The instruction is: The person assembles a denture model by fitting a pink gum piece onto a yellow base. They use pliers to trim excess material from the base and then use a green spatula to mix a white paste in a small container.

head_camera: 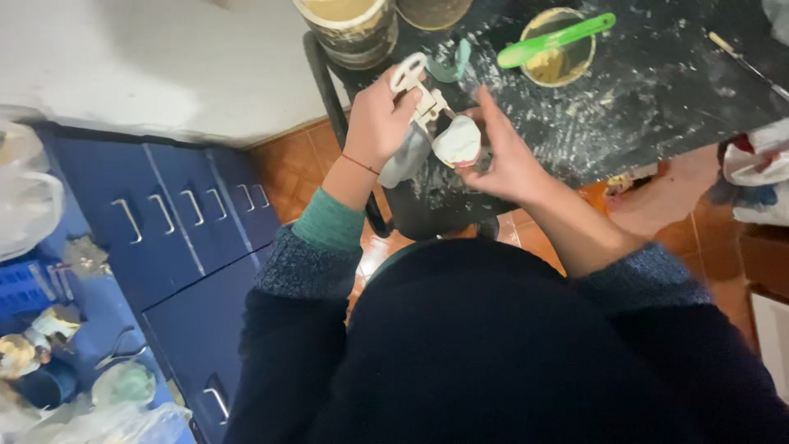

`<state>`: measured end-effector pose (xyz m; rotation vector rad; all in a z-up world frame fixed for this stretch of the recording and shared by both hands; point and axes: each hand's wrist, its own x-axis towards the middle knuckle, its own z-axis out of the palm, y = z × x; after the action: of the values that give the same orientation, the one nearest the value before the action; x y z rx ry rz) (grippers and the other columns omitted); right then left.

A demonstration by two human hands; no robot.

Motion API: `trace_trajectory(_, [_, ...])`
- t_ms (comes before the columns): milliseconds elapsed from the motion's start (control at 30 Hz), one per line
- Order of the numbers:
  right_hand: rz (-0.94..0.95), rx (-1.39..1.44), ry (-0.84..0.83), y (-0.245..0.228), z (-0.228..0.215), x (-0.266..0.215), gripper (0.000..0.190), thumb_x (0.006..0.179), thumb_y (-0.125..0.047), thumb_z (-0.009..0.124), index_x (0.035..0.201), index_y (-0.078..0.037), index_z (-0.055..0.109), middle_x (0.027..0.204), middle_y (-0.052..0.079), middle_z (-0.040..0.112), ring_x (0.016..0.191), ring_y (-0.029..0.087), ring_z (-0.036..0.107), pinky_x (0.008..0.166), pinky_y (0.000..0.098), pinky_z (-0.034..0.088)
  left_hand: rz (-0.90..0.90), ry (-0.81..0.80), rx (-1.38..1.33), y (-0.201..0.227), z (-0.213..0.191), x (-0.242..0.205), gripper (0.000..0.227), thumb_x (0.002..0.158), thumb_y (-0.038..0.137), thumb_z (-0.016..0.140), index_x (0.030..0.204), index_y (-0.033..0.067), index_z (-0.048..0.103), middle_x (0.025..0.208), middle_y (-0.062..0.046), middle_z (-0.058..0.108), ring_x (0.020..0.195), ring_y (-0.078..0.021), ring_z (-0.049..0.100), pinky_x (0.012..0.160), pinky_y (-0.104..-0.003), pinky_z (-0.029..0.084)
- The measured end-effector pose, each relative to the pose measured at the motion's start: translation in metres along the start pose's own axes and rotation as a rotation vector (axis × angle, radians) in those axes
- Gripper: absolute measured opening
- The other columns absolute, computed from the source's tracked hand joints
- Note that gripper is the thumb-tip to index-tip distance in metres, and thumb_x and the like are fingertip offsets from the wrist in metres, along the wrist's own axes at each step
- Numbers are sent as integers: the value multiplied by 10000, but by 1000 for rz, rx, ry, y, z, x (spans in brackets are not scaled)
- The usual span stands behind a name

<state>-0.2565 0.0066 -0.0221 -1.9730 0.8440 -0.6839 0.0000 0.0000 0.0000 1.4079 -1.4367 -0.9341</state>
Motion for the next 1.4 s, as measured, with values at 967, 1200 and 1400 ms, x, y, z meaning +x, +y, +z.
trace_trajectory(967, [194, 526, -74, 56, -15, -61, 945, 845, 46, 804, 1565, -35, 198, 1347, 136, 580, 1217, 223, 646, 1007, 350, 584, 20, 197, 54, 4, 100, -110, 568, 894, 123, 818, 1383, 34, 543, 1253, -142, 654, 1120, -204, 662, 953, -355, 569])
trace_trajectory(1200, [113, 517, -52, 41, -31, -68, 857, 855, 93, 795, 1497, -76, 253, 1403, 147, 559, 1267, 221, 625, 1066, 358, 561, -105, 139, -207, 4, 103, -112, 400, 937, 88, 780, 1304, -4, 653, 1100, -75, 742, 969, -122, 702, 861, -271, 602])
trace_trajectory(1400, [-113, 376, 21, 9, -64, -72, 810, 864, 130, 813, 1459, -114, 321, 1400, 132, 513, 1318, 210, 555, 1155, 376, 508, -138, 280, -599, 36, 72, -119, 238, 1032, 140, 659, 1184, -37, 713, 1012, -102, 775, 788, -72, 630, 705, -227, 526])
